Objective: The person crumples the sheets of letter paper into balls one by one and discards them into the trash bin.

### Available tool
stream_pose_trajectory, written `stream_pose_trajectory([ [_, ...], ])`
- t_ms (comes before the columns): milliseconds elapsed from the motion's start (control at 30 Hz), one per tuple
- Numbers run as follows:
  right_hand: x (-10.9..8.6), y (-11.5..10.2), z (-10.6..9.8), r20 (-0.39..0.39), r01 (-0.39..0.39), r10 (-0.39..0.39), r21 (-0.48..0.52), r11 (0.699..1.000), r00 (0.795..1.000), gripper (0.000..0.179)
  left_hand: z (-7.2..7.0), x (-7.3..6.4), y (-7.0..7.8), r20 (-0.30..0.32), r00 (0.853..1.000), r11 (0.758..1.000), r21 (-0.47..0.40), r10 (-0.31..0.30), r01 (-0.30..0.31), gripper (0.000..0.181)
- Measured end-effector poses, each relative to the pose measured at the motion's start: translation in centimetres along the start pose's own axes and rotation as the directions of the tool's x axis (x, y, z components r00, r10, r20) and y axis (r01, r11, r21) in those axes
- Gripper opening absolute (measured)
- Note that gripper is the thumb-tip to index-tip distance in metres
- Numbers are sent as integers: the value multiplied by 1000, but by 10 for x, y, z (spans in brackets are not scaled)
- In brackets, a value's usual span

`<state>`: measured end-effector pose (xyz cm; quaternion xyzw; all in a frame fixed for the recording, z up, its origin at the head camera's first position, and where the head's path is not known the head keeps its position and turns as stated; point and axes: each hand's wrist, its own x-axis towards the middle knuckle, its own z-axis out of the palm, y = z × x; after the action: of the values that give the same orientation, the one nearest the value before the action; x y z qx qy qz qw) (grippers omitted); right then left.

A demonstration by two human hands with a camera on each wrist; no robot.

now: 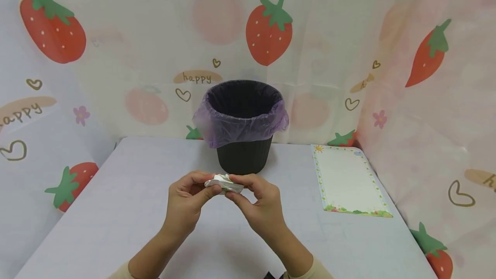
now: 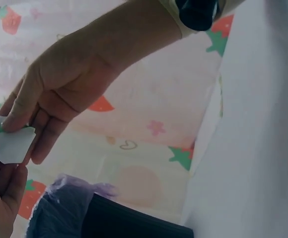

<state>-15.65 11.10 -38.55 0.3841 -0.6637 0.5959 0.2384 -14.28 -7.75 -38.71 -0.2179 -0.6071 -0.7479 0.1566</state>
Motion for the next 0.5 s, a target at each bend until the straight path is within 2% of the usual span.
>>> stream_pose_trajectory([
  [100, 0, 1, 0, -29, -11, 10, -19, 1000, 1000, 41, 1, 0, -2, -13, 1000, 997, 73, -13, 14, 28],
  [233, 0, 4, -1, -46, -67, 65, -44, 997, 997, 40, 2, 1, -5, 1, 1000, 986, 164, 10, -10, 31],
  [500, 0, 3, -5, -58, -139, 134, -105, 985, 989, 40, -3, 5, -4, 59, 998, 968, 250, 0, -14, 44],
])
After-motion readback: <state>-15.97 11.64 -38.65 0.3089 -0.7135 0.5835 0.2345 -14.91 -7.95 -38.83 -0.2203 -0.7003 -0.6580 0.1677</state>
